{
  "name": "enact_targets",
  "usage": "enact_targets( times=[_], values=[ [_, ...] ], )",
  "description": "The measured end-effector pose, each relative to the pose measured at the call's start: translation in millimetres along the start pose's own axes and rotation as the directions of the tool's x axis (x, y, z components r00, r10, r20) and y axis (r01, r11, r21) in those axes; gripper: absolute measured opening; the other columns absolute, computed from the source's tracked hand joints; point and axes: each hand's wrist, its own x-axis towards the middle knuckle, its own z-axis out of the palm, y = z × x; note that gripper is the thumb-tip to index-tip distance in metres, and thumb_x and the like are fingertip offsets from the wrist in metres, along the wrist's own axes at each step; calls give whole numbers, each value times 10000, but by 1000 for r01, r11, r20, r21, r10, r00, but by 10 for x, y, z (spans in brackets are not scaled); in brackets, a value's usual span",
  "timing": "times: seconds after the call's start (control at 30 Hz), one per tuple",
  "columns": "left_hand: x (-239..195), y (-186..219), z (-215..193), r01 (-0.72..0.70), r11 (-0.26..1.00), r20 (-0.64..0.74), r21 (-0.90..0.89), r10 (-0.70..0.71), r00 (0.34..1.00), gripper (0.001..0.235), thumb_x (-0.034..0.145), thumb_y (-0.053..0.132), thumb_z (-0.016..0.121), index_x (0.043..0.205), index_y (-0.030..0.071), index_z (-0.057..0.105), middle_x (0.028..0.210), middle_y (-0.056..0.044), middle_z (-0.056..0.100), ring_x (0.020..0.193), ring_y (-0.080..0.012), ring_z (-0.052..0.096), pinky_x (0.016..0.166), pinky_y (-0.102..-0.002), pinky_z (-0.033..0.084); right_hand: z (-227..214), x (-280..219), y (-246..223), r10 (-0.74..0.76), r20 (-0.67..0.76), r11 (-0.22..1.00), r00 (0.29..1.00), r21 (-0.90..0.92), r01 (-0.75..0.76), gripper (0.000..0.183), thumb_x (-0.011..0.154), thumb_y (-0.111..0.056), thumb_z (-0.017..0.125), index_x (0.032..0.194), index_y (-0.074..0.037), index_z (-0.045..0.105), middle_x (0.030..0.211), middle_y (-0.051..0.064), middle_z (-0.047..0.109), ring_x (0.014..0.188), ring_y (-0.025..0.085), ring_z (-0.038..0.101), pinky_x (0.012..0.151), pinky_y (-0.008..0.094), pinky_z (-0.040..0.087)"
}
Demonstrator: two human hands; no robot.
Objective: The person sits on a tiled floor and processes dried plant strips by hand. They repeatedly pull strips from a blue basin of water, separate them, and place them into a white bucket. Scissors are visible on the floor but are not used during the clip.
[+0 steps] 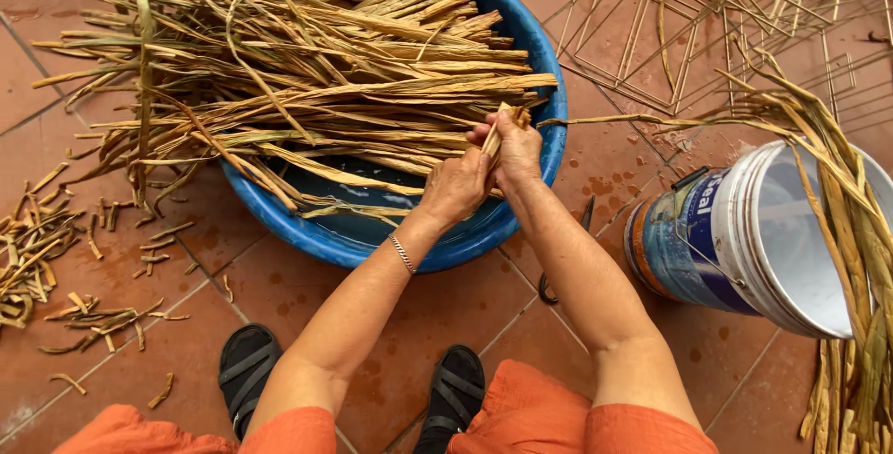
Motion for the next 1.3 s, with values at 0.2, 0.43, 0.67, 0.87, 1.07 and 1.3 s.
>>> enact_targets(
  times=[0.2,0.43,0.67,0.87,1.07,1.3],
  values=[
    [-287,84,-15,-191,979,95,71,184,978,236,1070,199,459,943,35,571,631,-159,635,550,-344,671,499,-467,534,-450,366,-651,-55,-151,994,987,88,69,298,1044,-314,530,835,-110,592,546,-67,392,415,63,339,363,257,305],
    [-456,39,-204,-330,943,8,49,330,944,212,1022,172,578,871,23,577,654,-178,633,601,-352,664,527,-456,530,-884,586,-832,-184,-353,983,917,-69,170,232,1005,-199,597,790,-120,561,565,-62,432,424,60,351,348,251,246],
    [-777,-430,-467,-389,917,73,89,384,920,235,992,187,604,818,33,568,720,-157,658,709,-357,672,631,-472,552,-1897,761,-1353,-246,-506,949,827,50,313,250,997,-220,561,787,-93,609,559,-44,411,418,85,340,369,276,233],
    [-755,-1127,-967,-237,933,292,272,155,944,101,926,123,544,883,69,619,840,-152,678,869,-366,656,814,-504,494,-2434,521,-1719,-393,-560,898,729,-61,437,204,995,-180,569,807,-102,564,583,-56,397,444,77,321,367,287,202],
    [-620,-1266,-1061,-267,791,278,551,128,952,116,913,156,606,1002,111,664,1076,-126,644,1105,-337,593,921,-508,436,-1975,354,-1812,-386,-484,908,785,-51,415,243,1015,-217,570,805,-95,581,546,-67,404,414,69,322,349,284,228],
    [-511,-1658,-109,-158,776,572,610,-293,766,400,969,169,562,1356,73,526,1322,-178,625,1271,-345,573,1105,-659,317,-632,27,-1191,-294,-294,955,910,-48,293,274,1051,-325,615,881,-111,602,577,-87,407,460,47,372,389,230,328]
  ],
)
